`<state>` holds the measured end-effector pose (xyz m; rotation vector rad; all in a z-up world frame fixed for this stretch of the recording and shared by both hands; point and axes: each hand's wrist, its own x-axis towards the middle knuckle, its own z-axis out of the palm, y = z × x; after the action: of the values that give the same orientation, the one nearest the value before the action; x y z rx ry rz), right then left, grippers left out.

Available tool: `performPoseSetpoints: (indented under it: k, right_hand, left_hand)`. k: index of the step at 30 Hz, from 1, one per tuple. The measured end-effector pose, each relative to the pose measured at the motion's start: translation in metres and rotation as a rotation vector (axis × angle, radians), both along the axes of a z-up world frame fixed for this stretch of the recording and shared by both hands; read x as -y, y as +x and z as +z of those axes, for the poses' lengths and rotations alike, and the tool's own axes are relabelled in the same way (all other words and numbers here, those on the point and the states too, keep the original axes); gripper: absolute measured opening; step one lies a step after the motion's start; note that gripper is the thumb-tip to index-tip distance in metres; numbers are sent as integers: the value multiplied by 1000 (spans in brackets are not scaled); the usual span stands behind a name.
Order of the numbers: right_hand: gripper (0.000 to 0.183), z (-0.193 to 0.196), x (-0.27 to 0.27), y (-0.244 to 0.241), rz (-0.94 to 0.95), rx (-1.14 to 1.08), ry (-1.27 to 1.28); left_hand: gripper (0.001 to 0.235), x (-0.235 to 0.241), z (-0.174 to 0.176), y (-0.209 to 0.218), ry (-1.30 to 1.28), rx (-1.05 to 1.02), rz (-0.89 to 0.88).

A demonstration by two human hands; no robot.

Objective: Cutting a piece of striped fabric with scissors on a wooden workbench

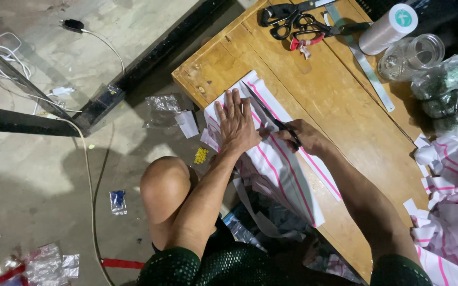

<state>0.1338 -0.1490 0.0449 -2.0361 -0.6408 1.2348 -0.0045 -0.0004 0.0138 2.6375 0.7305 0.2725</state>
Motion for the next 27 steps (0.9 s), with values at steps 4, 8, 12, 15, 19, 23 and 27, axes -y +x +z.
performPoseSetpoints:
  k: [4,8,12,15,19,23,27]
  right_hand:
    - [42,6,-15,2,10,6,28]
    - [39,5,-17,5,28,32,18]
    - [40,1,-15,6,-3,39,14]
    - [39,-17,-11,8,-70,-20,37]
    - [40,-22,-8,10,-87,-29,62]
    - [40,-21,-6,12,-94,-36,99]
    - [37,-14,-8,10,-104,-48,118]
  left_hand:
    - [115,-2,-14,4,3,-3,-3]
    - [112,-2,-16,6,-26,-22,-4]
    - [108,-1,-17,6,-21,-23,0]
    - [107,-1,-18,6,-11,-8,6]
    - [107,-2,-21,7,-4,-4,3]
    - [111,-2,-19,6,-12,-9,-6]
    - [111,-2,-16,6,-29,-19,-11]
